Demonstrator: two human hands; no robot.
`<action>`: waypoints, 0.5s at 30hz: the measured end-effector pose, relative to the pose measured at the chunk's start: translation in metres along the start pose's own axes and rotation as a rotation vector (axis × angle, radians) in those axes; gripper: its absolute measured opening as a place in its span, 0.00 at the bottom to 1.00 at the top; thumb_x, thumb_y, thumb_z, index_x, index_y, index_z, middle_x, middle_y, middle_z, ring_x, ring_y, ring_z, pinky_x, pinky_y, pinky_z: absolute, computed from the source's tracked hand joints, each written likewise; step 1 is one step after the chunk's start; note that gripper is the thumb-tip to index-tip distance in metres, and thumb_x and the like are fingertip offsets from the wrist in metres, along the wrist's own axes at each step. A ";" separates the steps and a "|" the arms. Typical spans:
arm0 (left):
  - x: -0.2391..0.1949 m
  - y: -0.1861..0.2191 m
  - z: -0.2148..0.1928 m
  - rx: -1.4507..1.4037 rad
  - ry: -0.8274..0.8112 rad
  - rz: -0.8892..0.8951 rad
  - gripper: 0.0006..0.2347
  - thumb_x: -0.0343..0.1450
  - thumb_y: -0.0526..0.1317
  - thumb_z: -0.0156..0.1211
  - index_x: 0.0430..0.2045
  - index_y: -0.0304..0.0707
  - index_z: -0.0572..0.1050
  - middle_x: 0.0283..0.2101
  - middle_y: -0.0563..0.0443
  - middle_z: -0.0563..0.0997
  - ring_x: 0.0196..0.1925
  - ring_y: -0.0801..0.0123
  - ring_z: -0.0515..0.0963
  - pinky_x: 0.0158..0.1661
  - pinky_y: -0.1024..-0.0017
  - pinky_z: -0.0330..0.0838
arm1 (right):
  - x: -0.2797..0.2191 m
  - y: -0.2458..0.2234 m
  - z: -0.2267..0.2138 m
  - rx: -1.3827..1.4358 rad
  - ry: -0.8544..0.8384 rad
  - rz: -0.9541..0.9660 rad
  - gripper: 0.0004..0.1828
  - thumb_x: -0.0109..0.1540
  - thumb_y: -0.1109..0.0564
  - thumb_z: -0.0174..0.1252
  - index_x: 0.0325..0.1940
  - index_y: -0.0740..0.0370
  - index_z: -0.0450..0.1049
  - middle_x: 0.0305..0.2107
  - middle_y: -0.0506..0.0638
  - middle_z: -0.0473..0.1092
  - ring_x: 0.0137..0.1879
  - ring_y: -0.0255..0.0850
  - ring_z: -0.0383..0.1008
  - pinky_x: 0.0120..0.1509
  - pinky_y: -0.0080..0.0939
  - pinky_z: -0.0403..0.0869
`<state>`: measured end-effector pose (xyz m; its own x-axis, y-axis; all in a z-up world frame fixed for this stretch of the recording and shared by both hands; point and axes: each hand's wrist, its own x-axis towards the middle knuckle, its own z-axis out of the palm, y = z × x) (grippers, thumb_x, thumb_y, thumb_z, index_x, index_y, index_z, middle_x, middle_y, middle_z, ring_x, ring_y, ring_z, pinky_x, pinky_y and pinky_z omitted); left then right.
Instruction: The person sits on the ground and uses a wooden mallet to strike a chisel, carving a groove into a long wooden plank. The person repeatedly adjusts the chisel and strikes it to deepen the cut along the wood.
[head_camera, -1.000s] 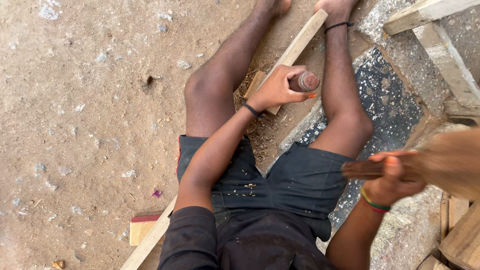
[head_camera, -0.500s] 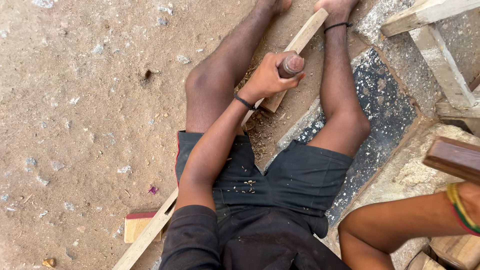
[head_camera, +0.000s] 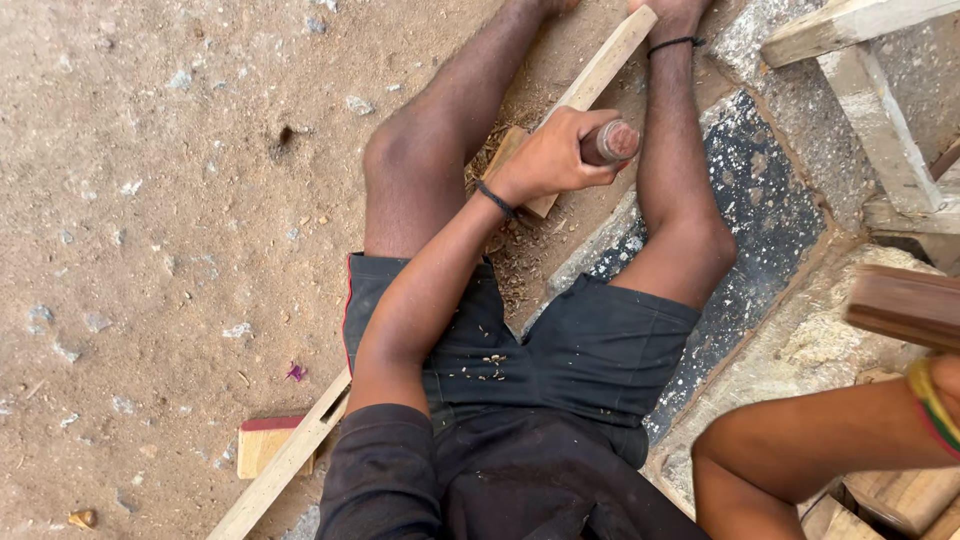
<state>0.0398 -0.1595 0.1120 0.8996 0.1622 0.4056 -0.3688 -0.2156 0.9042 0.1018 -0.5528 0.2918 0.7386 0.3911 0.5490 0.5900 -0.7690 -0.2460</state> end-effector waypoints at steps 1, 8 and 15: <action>0.000 -0.001 -0.001 0.004 -0.003 0.011 0.13 0.64 0.39 0.75 0.34 0.32 0.77 0.28 0.41 0.82 0.28 0.59 0.81 0.35 0.66 0.77 | 0.002 -0.016 0.004 -0.022 -0.043 -0.056 0.20 0.62 0.54 0.72 0.51 0.62 0.72 0.37 0.60 0.76 0.39 0.51 0.79 0.46 0.47 0.78; -0.001 -0.009 0.003 0.051 -0.110 -0.202 0.19 0.64 0.44 0.74 0.43 0.35 0.76 0.31 0.46 0.84 0.29 0.62 0.82 0.36 0.67 0.79 | -0.009 -0.080 0.065 -0.059 -0.411 -0.224 0.24 0.57 0.51 0.76 0.50 0.63 0.74 0.35 0.61 0.76 0.41 0.55 0.79 0.48 0.50 0.77; -0.001 -0.004 -0.008 0.116 0.012 -0.290 0.17 0.65 0.45 0.74 0.42 0.35 0.79 0.29 0.46 0.84 0.27 0.66 0.81 0.32 0.65 0.76 | -0.056 -0.090 0.092 0.431 -0.568 0.172 0.33 0.51 0.55 0.73 0.58 0.65 0.73 0.36 0.55 0.79 0.41 0.44 0.81 0.48 0.45 0.78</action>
<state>0.0382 -0.1508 0.1093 0.9603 0.2437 0.1355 -0.0678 -0.2674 0.9612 0.0372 -0.4589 0.2103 0.8185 0.5744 0.0048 0.4401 -0.6218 -0.6478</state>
